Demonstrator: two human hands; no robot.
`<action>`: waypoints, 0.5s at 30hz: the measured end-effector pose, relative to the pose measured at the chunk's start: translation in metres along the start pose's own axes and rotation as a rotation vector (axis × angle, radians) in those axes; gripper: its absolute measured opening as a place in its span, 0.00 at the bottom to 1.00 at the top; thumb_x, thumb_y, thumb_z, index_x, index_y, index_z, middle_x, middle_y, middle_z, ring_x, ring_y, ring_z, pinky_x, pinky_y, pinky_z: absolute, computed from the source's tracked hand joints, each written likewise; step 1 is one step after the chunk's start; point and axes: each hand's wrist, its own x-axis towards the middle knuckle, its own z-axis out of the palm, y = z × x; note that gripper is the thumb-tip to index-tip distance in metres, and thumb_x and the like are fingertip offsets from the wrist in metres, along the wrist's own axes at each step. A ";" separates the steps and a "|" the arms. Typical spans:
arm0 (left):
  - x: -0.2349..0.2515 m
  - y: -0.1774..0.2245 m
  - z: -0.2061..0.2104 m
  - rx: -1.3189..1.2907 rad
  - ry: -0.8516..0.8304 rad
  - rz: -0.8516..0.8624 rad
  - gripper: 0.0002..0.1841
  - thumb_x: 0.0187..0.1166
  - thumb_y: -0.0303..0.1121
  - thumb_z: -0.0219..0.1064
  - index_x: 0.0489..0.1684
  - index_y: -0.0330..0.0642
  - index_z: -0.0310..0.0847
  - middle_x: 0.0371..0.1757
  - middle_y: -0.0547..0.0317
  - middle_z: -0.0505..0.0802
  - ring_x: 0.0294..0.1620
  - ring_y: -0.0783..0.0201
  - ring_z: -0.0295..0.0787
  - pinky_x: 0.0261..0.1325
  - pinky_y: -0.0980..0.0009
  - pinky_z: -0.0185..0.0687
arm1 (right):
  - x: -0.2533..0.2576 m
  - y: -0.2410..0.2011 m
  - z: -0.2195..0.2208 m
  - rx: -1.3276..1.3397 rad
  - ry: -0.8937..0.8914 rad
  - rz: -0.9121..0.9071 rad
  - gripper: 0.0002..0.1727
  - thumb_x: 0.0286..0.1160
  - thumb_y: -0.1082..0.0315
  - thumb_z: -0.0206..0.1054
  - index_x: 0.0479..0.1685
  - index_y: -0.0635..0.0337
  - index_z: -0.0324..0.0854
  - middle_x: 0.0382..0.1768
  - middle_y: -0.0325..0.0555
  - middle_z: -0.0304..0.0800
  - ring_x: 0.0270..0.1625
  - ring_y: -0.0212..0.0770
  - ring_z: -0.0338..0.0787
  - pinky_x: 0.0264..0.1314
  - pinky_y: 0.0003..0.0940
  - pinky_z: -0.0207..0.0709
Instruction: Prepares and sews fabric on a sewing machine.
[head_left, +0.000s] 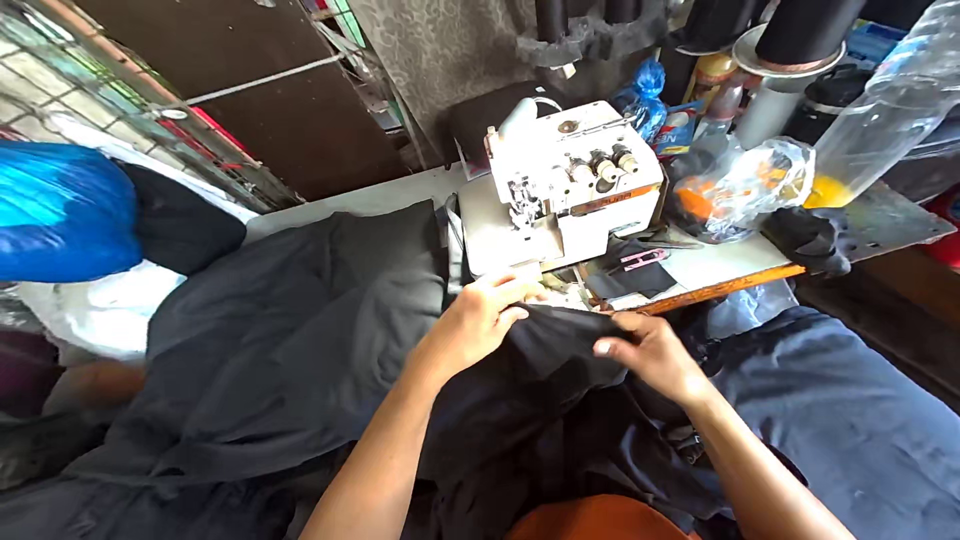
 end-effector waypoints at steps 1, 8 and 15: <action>-0.004 0.002 -0.015 0.025 0.040 -0.018 0.10 0.76 0.27 0.66 0.48 0.46 0.93 0.47 0.62 0.95 0.49 0.68 0.92 0.56 0.68 0.88 | -0.001 0.000 0.001 -0.169 -0.128 0.048 0.17 0.67 0.56 0.79 0.45 0.60 0.91 0.40 0.41 0.96 0.46 0.33 0.94 0.56 0.40 0.88; -0.036 -0.024 -0.130 0.452 0.229 -0.242 0.13 0.78 0.25 0.65 0.58 0.38 0.88 0.49 0.38 0.91 0.55 0.34 0.86 0.62 0.30 0.75 | 0.044 -0.058 -0.033 -0.258 0.154 -0.114 0.10 0.60 0.75 0.77 0.42 0.62 0.91 0.40 0.46 0.94 0.42 0.37 0.92 0.49 0.41 0.86; 0.061 0.078 -0.083 -0.091 0.095 0.032 0.53 0.61 0.53 0.82 0.88 0.39 0.59 0.63 0.57 0.91 0.63 0.71 0.87 0.69 0.67 0.83 | 0.106 -0.183 -0.029 -0.380 0.147 -0.548 0.12 0.55 0.72 0.77 0.40 0.53 0.92 0.37 0.38 0.93 0.40 0.33 0.90 0.41 0.36 0.83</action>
